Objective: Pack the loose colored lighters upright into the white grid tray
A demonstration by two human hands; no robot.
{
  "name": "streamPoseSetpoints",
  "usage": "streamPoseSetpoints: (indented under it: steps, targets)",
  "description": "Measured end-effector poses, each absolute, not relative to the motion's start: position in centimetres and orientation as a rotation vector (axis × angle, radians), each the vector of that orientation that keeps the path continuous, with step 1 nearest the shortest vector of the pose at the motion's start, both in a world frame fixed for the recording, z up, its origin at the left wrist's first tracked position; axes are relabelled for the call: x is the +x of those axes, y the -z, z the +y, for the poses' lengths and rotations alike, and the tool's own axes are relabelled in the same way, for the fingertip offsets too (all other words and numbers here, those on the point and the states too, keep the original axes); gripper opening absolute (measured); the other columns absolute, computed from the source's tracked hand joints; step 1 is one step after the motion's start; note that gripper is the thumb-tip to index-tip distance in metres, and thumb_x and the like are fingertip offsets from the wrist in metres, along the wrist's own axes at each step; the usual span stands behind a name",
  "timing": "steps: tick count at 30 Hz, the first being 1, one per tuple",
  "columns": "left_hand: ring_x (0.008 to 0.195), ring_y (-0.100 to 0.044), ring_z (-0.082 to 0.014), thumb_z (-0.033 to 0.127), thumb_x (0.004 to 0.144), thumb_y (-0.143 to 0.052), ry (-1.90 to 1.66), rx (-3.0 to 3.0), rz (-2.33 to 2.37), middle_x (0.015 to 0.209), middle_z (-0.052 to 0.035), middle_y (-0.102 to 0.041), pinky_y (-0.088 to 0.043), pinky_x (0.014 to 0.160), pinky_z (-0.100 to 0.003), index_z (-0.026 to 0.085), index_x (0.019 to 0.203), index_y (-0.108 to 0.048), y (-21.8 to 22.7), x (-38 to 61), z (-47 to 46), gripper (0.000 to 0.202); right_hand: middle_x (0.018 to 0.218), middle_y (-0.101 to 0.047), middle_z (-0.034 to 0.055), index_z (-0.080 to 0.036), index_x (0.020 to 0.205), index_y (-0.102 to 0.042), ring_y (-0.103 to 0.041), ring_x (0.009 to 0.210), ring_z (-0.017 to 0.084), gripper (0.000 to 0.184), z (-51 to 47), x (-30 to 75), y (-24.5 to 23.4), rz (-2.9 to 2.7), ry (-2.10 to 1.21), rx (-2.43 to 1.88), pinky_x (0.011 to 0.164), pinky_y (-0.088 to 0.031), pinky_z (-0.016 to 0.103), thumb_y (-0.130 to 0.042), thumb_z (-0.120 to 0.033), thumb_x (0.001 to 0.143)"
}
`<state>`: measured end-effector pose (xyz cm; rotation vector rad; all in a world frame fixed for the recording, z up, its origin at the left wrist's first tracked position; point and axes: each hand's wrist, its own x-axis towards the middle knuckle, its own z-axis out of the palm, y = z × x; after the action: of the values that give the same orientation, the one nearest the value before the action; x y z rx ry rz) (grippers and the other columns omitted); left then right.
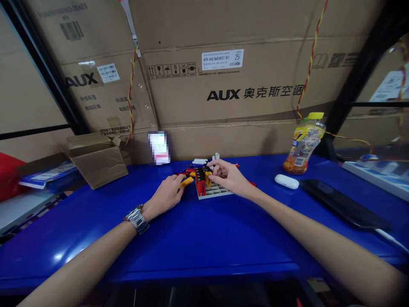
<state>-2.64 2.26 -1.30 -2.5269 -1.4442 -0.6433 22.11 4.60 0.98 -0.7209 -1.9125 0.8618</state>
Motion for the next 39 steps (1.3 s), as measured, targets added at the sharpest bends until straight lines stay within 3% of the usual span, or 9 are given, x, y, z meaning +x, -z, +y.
streamPoseSetpoints:
  steps: [4,8,14,17,22,25,28,34,39]
  targets:
    - [0.081,-0.061,-0.0225,0.019,0.096,-0.036,0.796,-2.432,-1.424,0.092,-0.0097,-0.064,-0.051,0.073,-0.038,0.017,0.115,-0.053,0.9,-2.4,2.2,0.026,0.073,-0.044,-0.0047,-0.021,0.107,-0.051,-0.044,0.057,0.010,0.028,4.6,22.3,-1.0,-1.887,-0.767,-0.696,0.056,-0.040,0.028,-0.060,-0.028,0.082]
    - [0.088,-0.062,-0.0225,0.020,0.098,-0.033,1.114,-2.182,-1.371,0.097,-0.0115,-0.065,-0.053,0.078,-0.039,0.016,0.108,-0.055,-0.8,-2.0,1.7,0.025,0.075,-0.046,-0.0024,-0.021,0.108,-0.051,-0.045,0.061,0.012,0.022,4.1,22.4,-1.4,-1.920,-0.544,-0.678,0.060,-0.041,0.030,-0.054,-0.024,0.086]
    - [0.081,-0.065,-0.0155,0.024,0.099,-0.039,1.372,-2.109,-1.039,0.093,-0.0048,-0.066,-0.056,0.074,-0.028,0.020,0.112,-0.053,-2.6,-0.6,-0.8,0.019,0.109,-0.055,0.0097,-0.024,0.117,-0.053,-0.051,0.102,0.026,0.036,2.2,21.4,-2.8,-2.021,-0.047,-0.607,0.087,-0.043,0.044,-0.061,-0.034,0.084]
    - [0.078,-0.065,-0.0137,0.025,0.100,-0.040,1.374,-2.220,-0.953,0.090,-0.0031,-0.066,-0.056,0.070,-0.026,0.021,0.117,-0.049,-2.1,0.2,-1.7,0.020,0.110,-0.058,0.0098,-0.025,0.115,-0.057,-0.051,0.104,0.027,0.039,1.6,20.8,-2.9,-2.143,0.018,-0.519,0.091,-0.041,0.048,-0.066,-0.041,0.081]
    - [0.080,-0.064,-0.0148,0.029,0.096,-0.049,1.515,-2.382,-0.930,0.103,-0.0076,-0.062,-0.057,0.073,-0.029,0.021,0.127,-0.037,-1.4,0.7,-2.0,0.034,0.095,-0.063,0.0076,-0.024,0.108,-0.057,-0.055,0.091,0.024,0.019,1.6,20.5,-2.3,-2.150,-0.116,-0.489,0.080,-0.045,0.042,-0.053,-0.029,0.091]
    - [0.082,-0.062,-0.0159,0.024,0.097,-0.043,1.514,-2.389,-1.042,0.099,-0.0077,-0.061,-0.055,0.075,-0.032,0.019,0.119,-0.042,-1.5,0.2,-1.3,0.023,0.093,-0.063,0.0063,-0.023,0.103,-0.052,-0.059,0.083,0.021,0.017,2.2,20.8,-2.1,-1.939,-0.309,-0.658,0.074,-0.046,0.038,-0.054,-0.033,0.090]
    - [0.095,-0.059,-0.0210,0.019,0.096,-0.039,1.254,-2.438,-1.186,0.103,-0.0098,-0.061,-0.052,0.085,-0.039,0.018,0.110,-0.051,-1.2,-0.5,0.1,0.018,0.087,-0.063,0.0040,-0.023,0.098,-0.045,-0.060,0.078,0.019,0.016,3.2,21.5,-2.0,-1.702,-0.562,-0.722,0.072,-0.046,0.035,-0.054,-0.033,0.088]
    - [0.117,-0.047,-0.0280,0.014,0.091,-0.039,0.783,-2.621,-1.266,0.130,-0.0129,-0.054,-0.042,0.098,-0.049,0.016,0.127,-0.047,0.9,-1.1,3.0,0.036,0.056,-0.051,-0.0051,-0.022,0.076,-0.045,-0.045,0.050,0.010,0.009,4.8,22.5,-1.8,-1.467,-0.876,-0.753,0.052,-0.036,0.026,-0.053,-0.023,0.079]
    - [0.127,-0.038,-0.0323,0.029,0.095,-0.041,0.573,-2.739,-1.374,0.142,-0.0100,-0.045,-0.034,0.102,-0.058,0.023,0.138,-0.036,1.7,-0.9,3.6,0.044,0.040,-0.036,-0.0055,-0.019,0.054,-0.049,-0.029,0.035,0.007,0.037,4.4,22.2,-2.1,-1.442,-1.082,-0.839,0.037,-0.020,0.023,-0.053,-0.045,0.081]
